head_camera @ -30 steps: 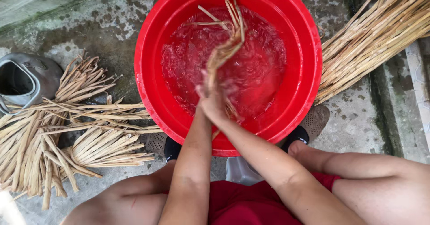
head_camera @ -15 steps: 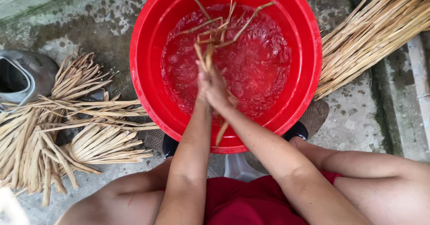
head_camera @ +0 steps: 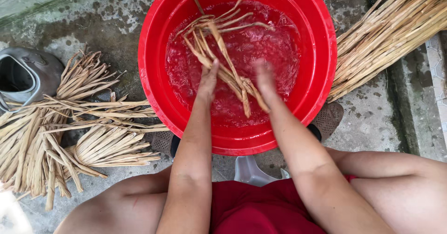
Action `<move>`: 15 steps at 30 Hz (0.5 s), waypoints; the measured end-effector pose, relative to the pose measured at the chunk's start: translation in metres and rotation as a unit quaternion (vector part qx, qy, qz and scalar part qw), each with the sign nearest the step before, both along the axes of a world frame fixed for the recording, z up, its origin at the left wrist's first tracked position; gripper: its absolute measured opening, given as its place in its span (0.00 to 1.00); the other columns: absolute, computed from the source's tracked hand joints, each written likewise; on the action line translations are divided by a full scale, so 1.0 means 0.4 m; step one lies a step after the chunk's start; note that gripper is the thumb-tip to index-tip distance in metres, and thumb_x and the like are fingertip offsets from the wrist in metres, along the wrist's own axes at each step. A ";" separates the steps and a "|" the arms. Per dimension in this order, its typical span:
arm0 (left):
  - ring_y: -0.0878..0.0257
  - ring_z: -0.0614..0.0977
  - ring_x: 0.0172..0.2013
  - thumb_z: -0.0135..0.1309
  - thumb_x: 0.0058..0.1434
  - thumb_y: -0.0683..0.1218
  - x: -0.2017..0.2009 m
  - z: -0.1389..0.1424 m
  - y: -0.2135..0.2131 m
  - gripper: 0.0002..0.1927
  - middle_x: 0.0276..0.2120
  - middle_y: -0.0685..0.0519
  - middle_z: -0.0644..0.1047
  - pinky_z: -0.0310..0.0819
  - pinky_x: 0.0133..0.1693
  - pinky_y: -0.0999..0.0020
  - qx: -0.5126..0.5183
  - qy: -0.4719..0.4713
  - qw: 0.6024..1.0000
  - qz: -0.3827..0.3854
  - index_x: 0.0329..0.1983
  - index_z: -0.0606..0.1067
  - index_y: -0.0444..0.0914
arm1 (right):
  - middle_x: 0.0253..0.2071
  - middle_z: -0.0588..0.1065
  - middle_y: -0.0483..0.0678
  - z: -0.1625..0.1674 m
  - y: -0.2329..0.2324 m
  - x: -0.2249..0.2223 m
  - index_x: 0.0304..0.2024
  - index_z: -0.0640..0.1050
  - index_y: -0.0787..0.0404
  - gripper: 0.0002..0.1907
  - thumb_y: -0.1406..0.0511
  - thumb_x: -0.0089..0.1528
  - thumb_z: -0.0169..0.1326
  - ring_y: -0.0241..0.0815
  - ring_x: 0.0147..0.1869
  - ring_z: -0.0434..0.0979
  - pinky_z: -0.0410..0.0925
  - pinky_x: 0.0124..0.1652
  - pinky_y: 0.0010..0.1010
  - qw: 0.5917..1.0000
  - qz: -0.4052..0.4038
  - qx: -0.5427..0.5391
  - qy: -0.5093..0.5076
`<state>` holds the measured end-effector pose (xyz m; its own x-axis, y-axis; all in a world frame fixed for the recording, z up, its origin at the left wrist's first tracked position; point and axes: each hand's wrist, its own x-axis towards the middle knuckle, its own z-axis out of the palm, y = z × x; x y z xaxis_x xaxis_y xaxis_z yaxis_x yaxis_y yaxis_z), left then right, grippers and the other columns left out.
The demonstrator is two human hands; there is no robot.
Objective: The person sits on a low stool and repeatedly washes bundles of dried broom sticks in a red basin of water. They scrub the sticks by hand, rinse them, and place the wet bundles on the ground beside the basin.
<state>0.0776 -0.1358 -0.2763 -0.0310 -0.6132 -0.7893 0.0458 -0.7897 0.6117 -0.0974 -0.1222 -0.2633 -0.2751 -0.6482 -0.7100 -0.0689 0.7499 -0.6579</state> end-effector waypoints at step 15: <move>0.41 0.56 0.72 0.27 0.55 0.83 -0.063 -0.042 0.145 0.57 0.75 0.41 0.52 0.55 0.66 0.34 0.117 0.133 0.984 0.011 0.79 0.45 0.45 | 0.47 0.79 0.50 0.003 0.090 0.117 0.61 0.73 0.58 0.21 0.57 0.69 0.47 0.46 0.44 0.79 0.75 0.46 0.45 0.998 0.025 0.044 0.048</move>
<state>0.0523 -0.0780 -0.2932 -0.2438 -0.4181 -0.8751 0.1990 -0.9047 0.3768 -0.0506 -0.0864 -0.2622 -0.3131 -0.5990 -0.7370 -0.1664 0.7986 -0.5784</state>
